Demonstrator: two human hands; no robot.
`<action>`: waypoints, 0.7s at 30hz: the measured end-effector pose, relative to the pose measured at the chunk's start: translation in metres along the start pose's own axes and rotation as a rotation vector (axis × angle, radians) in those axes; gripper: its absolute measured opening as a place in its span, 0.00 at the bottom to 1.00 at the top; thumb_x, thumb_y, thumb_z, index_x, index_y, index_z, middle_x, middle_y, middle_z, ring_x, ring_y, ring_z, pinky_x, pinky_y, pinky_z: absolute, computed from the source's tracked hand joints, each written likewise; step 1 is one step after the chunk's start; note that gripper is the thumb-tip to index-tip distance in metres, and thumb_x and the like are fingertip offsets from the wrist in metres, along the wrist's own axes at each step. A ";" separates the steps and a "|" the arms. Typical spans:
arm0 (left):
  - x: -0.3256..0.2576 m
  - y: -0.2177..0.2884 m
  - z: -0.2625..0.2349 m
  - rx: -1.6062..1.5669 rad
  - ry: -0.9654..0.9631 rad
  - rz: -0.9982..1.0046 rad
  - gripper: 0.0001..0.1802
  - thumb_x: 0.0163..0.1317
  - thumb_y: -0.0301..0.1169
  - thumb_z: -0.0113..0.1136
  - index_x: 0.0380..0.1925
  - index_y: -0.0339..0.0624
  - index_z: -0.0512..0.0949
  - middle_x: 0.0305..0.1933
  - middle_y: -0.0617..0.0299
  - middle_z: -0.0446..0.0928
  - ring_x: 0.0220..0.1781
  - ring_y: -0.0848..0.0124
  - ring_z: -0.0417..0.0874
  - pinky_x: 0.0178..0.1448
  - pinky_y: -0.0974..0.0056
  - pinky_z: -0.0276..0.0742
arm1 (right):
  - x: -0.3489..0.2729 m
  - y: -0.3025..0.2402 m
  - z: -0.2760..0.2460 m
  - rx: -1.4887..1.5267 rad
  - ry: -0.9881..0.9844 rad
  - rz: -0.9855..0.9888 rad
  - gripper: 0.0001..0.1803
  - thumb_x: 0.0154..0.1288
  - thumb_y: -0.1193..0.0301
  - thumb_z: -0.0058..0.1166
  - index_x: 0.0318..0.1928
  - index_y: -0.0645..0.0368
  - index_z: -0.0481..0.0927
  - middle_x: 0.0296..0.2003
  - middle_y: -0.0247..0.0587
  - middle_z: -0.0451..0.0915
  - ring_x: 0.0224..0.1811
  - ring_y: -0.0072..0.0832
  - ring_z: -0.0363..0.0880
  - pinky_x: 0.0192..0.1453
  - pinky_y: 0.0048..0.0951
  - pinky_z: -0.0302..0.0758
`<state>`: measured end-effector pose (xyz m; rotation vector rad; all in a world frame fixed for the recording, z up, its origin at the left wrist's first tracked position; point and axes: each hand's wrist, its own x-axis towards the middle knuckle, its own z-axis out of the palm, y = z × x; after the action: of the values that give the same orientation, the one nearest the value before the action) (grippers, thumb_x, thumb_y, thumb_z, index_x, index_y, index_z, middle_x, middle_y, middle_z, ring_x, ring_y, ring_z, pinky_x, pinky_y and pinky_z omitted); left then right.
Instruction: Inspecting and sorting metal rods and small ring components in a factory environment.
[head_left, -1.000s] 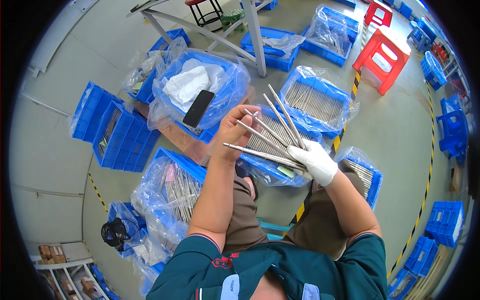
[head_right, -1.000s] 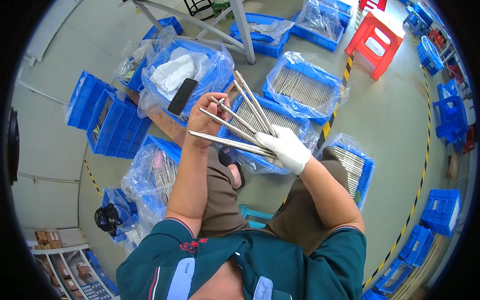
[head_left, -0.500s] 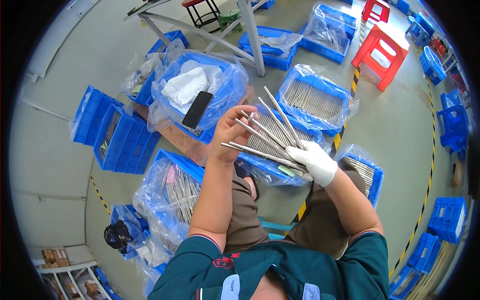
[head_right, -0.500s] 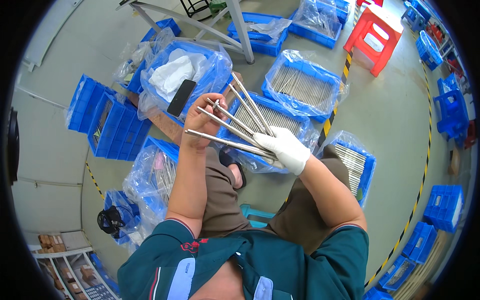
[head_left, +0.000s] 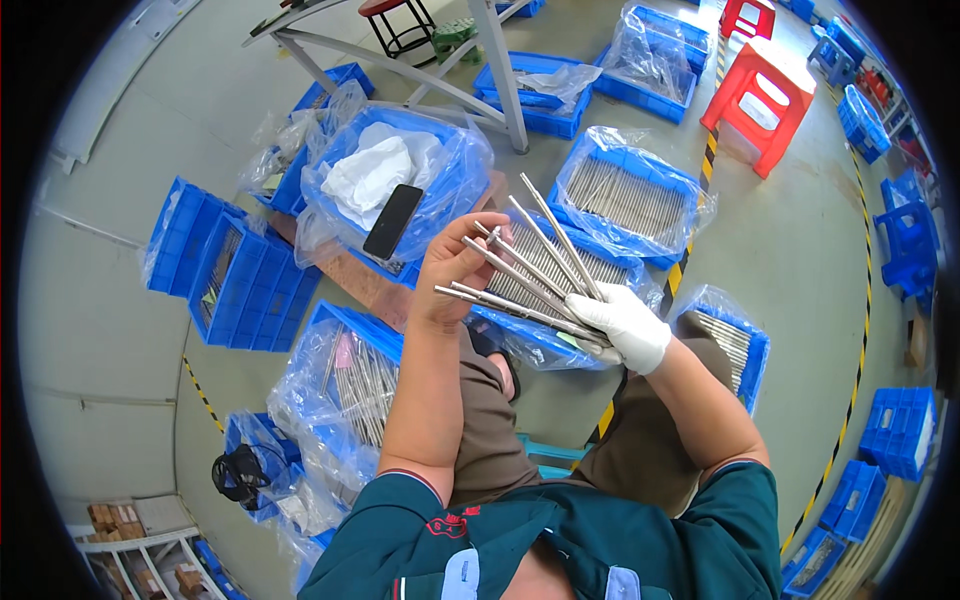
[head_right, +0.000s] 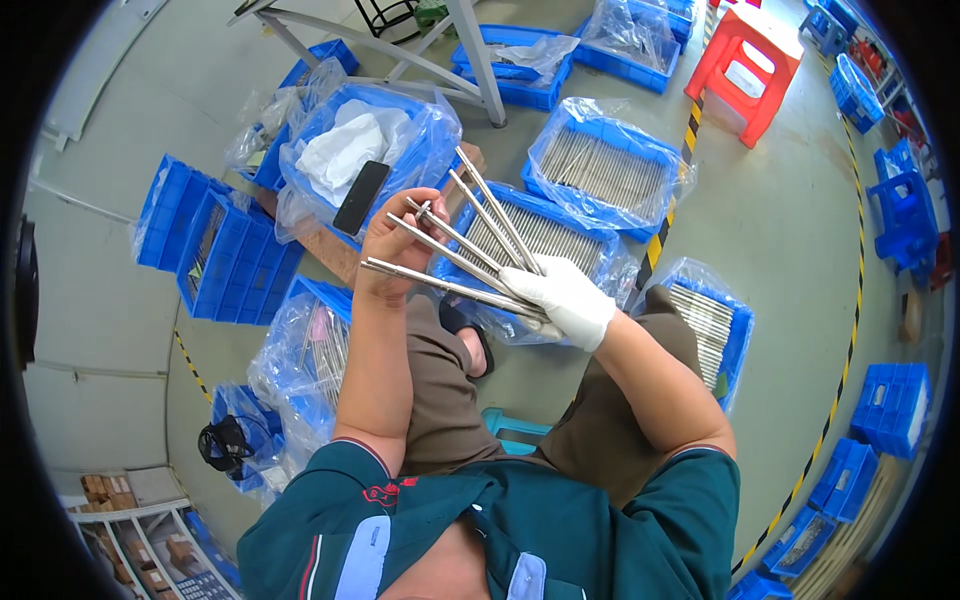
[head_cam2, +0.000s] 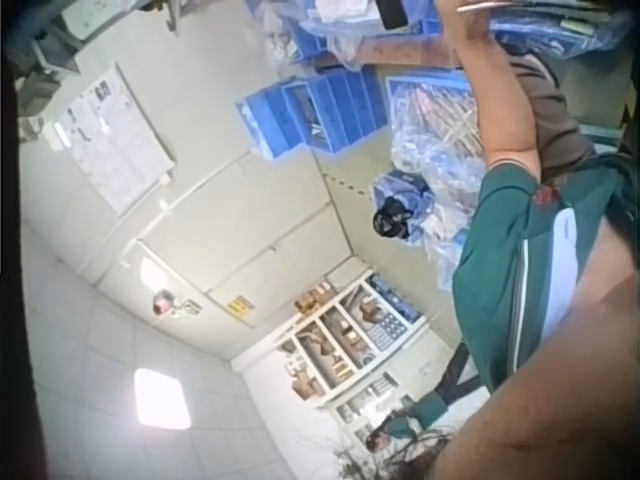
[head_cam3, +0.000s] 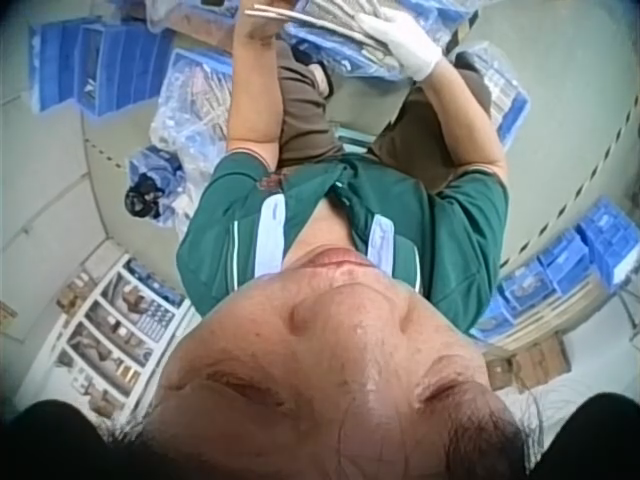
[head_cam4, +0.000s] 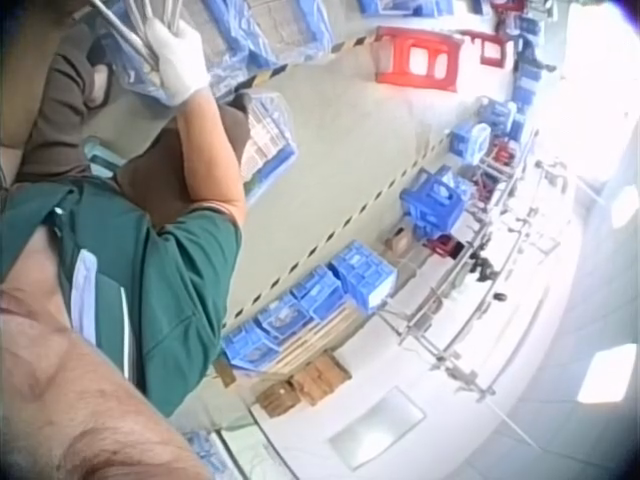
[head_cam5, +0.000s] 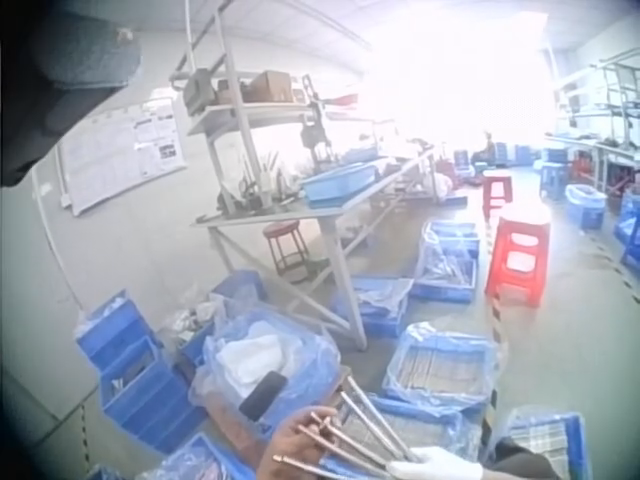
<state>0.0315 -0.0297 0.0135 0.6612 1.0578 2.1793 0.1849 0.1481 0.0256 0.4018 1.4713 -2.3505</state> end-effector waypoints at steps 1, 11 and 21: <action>0.000 -0.001 -0.001 0.000 -0.002 -0.002 0.22 0.56 0.35 0.64 0.47 0.32 0.74 0.39 0.56 0.74 0.36 0.71 0.74 0.40 0.68 0.71 | 0.001 0.001 0.000 0.019 -0.017 0.002 0.14 0.65 0.58 0.52 0.34 0.56 0.72 0.16 0.30 0.68 0.11 0.14 0.60 0.12 0.16 0.53; -0.003 -0.011 0.010 0.152 -0.027 -0.165 0.15 0.57 0.27 0.62 0.45 0.36 0.77 0.36 0.65 0.79 0.38 0.77 0.78 0.42 0.74 0.73 | -0.001 -0.002 0.002 0.082 -0.045 0.000 0.13 0.65 0.59 0.51 0.34 0.56 0.72 0.16 0.29 0.67 0.11 0.14 0.60 0.12 0.17 0.53; -0.003 -0.013 0.010 0.163 -0.049 -0.165 0.22 0.55 0.33 0.65 0.48 0.32 0.74 0.37 0.61 0.76 0.36 0.75 0.76 0.41 0.73 0.74 | 0.001 0.002 -0.003 0.064 -0.031 -0.011 0.13 0.65 0.59 0.51 0.35 0.57 0.72 0.18 0.29 0.69 0.13 0.14 0.63 0.14 0.16 0.55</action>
<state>0.0441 -0.0203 0.0079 0.6716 1.2281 1.9422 0.1853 0.1504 0.0227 0.3730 1.3904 -2.4067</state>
